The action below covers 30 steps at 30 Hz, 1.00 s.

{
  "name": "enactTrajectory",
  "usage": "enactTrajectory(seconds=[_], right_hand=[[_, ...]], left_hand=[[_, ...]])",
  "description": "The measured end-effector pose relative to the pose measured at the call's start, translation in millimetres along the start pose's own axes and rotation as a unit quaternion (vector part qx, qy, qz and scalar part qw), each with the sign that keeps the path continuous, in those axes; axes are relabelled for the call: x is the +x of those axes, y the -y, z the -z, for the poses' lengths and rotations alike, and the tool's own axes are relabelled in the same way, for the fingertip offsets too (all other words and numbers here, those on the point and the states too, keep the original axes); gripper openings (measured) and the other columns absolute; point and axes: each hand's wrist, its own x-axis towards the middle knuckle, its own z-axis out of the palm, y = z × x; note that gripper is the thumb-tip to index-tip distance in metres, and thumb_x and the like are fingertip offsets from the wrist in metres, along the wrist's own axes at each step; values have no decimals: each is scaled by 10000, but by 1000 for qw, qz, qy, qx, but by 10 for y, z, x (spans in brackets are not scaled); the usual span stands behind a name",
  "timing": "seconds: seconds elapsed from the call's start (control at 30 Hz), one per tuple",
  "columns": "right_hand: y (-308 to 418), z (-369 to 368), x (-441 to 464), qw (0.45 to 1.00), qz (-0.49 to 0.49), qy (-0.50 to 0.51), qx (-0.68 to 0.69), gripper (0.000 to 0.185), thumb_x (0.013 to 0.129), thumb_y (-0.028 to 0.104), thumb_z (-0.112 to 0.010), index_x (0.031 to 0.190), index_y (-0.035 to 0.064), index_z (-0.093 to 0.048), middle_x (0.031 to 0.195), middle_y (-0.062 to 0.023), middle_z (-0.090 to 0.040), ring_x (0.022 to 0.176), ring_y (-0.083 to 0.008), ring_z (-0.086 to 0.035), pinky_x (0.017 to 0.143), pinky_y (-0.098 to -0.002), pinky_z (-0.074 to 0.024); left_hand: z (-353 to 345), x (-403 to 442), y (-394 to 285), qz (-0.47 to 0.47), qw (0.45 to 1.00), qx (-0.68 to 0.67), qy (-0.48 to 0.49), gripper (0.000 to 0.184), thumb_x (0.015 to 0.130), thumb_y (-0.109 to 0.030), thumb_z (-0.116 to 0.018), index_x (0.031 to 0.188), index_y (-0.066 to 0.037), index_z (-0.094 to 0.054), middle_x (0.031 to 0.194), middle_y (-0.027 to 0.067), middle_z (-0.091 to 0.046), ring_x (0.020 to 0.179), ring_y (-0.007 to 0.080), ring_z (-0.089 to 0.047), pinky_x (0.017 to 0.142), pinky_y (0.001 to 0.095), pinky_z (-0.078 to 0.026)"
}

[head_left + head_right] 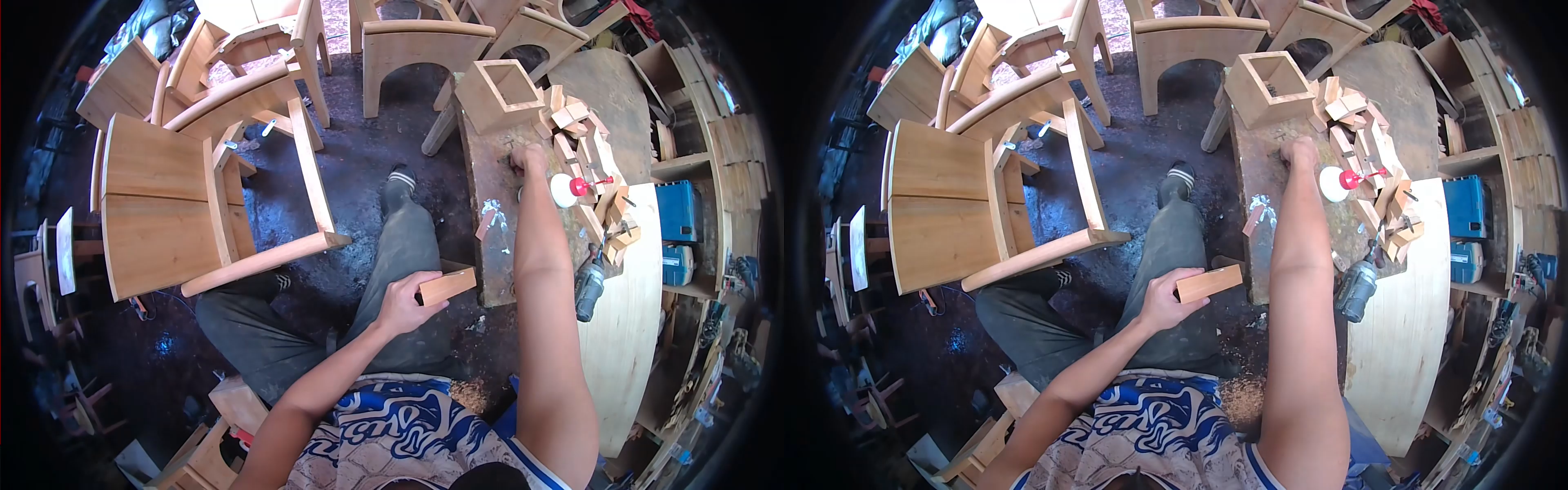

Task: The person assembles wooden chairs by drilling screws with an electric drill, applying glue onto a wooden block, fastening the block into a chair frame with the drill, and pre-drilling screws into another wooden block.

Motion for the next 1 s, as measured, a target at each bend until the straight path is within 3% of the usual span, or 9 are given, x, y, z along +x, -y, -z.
enactTrajectory(seconds=[0.17,0.2,0.27,0.33,0.43,0.53,0.77,0.83,1.0], right_hand=[[-58,-160,178,1000,-1,-12,-4,349,787,112,-654,1110,4,-729,1198,-230,-683,1168,-343,-654,968,-429,-525],[-73,-220,192,998,20,-57,-28,244,765,115,-670,965,-4,-742,997,-196,-713,962,-309,-699,839,-403,-547],[-131,-261,244,992,38,-104,-52,167,743,118,-685,821,-12,-755,797,-163,-742,756,-275,-743,710,-376,-569],[-67,-261,51,990,35,-128,-40,240,766,166,-694,919,-7,-759,976,-183,-751,991,-317,-724,859,-402,-556],[2,-217,-218,991,36,-128,-18,333,784,183,-697,1061,2,-735,1188,-205,-697,1175,-339,-646,974,-421,-518],[37,-133,-425,991,59,-109,-41,447,794,178,-689,1207,10,-659,1269,-225,-652,1211,-343,-620,1011,-426,-501],[-78,-93,-869,973,155,-151,-79,523,765,179,-701,1247,35,-558,1150,-241,-688,1126,-367,-656,939,-453,-522],[-281,-39,-1247,961,222,-155,49,532,738,145,-683,1247,57,-558,1070,-273,-693,1034,-438,-663,921,-484,-517],[-1116,-288,-2224,980,185,-62,31,496,724,125,-662,1210,72,-580,1007,-279,-698,1004,-449,-666,890,-519,-517]], left_hand=[[12,6,-9,-1,1000,9,0,481,732,-159,-863,1147,-38,-649,1119,138,-714,957,294,-726,831,361,-598],[9,1,-2,-5,1000,14,-1,483,732,-159,-863,1147,-39,-648,1117,138,-714,954,295,-726,829,362,-599],[-7,2,6,-10,1000,16,0,484,731,-159,-863,1147,-40,-647,1115,138,-714,952,295,-726,826,362,-599],[-9,-4,14,-2,1000,10,0,482,730,-160,-862,1146,-42,-648,1108,134,-715,946,296,-726,823,360,-598],[-9,3,5,-7,1000,13,-1,483,731,-173,-862,1145,-46,-650,1101,134,-716,940,299,-726,821,360,-595],[-20,-12,11,24,1000,13,10,487,710,-153,-876,1136,-43,-668,1126,134,-721,1004,293,-719,874,363,-568],[-57,-55,-20,17,1000,10,19,485,717,-167,-869,1141,-37,-672,1110,134,-723,996,294,-719,874,362,-564],[-71,-32,-20,29,999,14,17,485,712,-169,-871,1138,-35,-682,1103,135,-724,994,291,-718,881,364,-560],[-47,-77,-28,5,1000,1,-1,480,694,-147,-873,1120,-31,-685,1119,126,-684,994,268,-697,873,354,-554]])
